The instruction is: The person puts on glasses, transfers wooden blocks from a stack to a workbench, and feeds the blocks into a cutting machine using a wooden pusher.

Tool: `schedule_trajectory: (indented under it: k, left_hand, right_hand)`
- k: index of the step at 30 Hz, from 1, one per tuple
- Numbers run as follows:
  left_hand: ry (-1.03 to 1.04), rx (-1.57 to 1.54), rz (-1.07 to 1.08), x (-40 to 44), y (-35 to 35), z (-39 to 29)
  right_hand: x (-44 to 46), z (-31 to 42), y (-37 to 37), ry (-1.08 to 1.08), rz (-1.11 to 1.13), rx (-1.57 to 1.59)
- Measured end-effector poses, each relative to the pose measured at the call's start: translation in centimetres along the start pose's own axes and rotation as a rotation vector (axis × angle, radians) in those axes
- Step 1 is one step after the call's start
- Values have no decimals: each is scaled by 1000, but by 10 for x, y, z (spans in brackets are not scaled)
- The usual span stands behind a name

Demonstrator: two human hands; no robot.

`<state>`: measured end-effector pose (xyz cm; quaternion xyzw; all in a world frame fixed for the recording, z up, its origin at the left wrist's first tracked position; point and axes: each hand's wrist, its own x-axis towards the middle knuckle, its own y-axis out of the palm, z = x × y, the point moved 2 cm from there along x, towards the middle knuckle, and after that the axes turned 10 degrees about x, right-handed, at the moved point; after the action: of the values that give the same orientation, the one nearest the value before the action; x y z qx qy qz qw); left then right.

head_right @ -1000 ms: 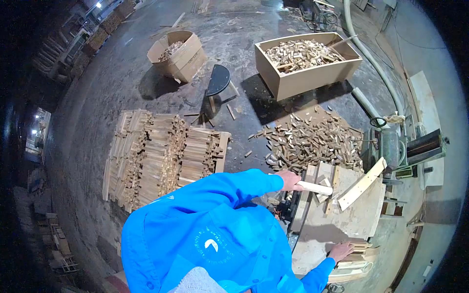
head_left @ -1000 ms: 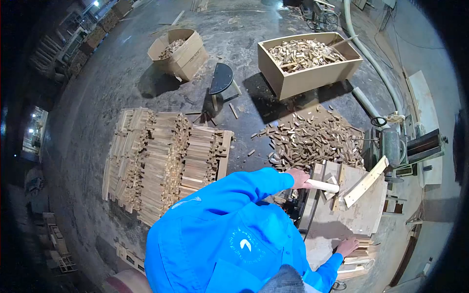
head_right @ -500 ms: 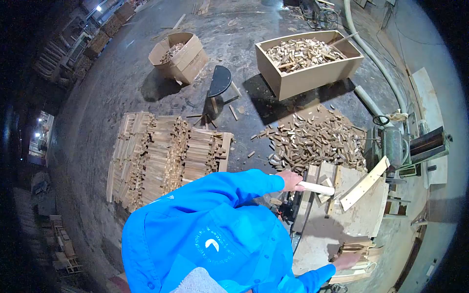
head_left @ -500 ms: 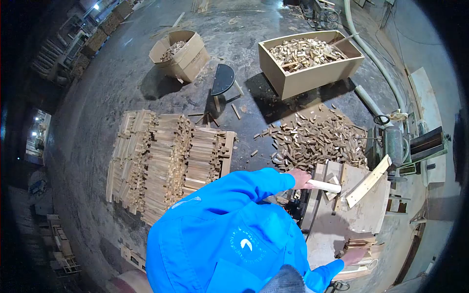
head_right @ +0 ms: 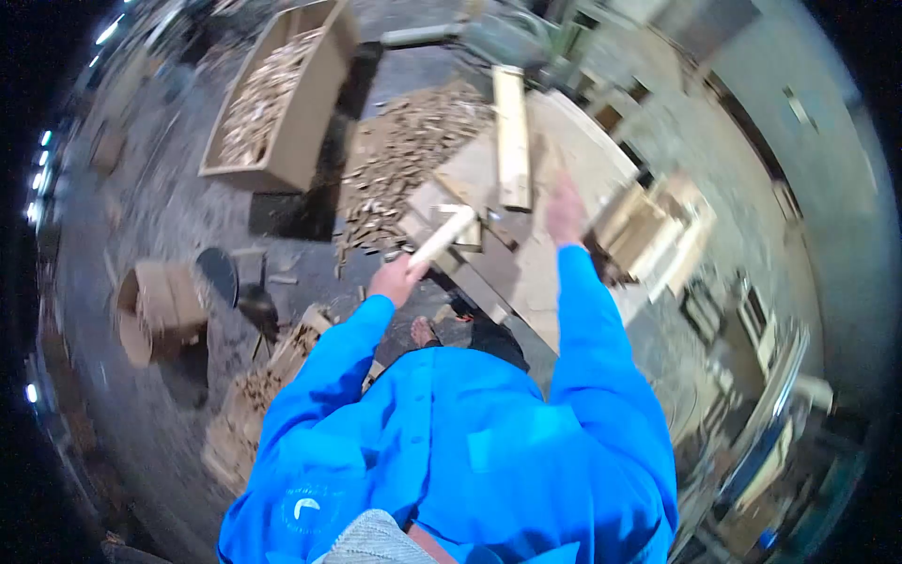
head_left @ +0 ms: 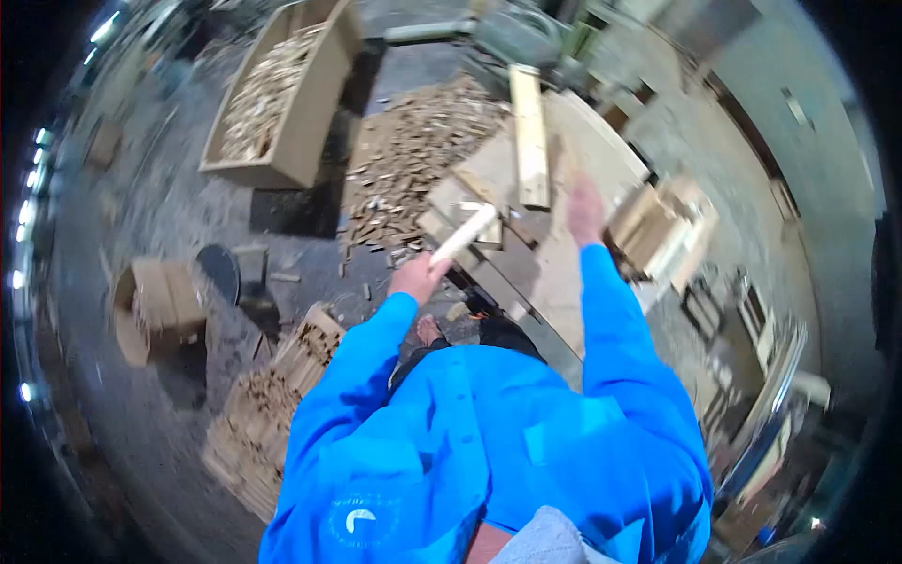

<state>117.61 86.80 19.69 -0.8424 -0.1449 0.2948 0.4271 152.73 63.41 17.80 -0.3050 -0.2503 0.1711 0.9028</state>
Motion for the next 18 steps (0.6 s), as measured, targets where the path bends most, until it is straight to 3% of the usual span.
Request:
schedule_trajectory:
  k: [4,7,9,18]
  left_hand:
    - [-22,85,4,2,-1,-6]
    - [-3,92,6,4,6,2]
    - [12,73,7,7,7,2]
    - [63,90,-29,8,4,-2]
  right_hand:
    - [18,31,19,125,7,38]
    - [11,27,30,86,-69,-4]
    - [11,26,27,291,3,-118]
    - [69,20,62,247,-33,-6]
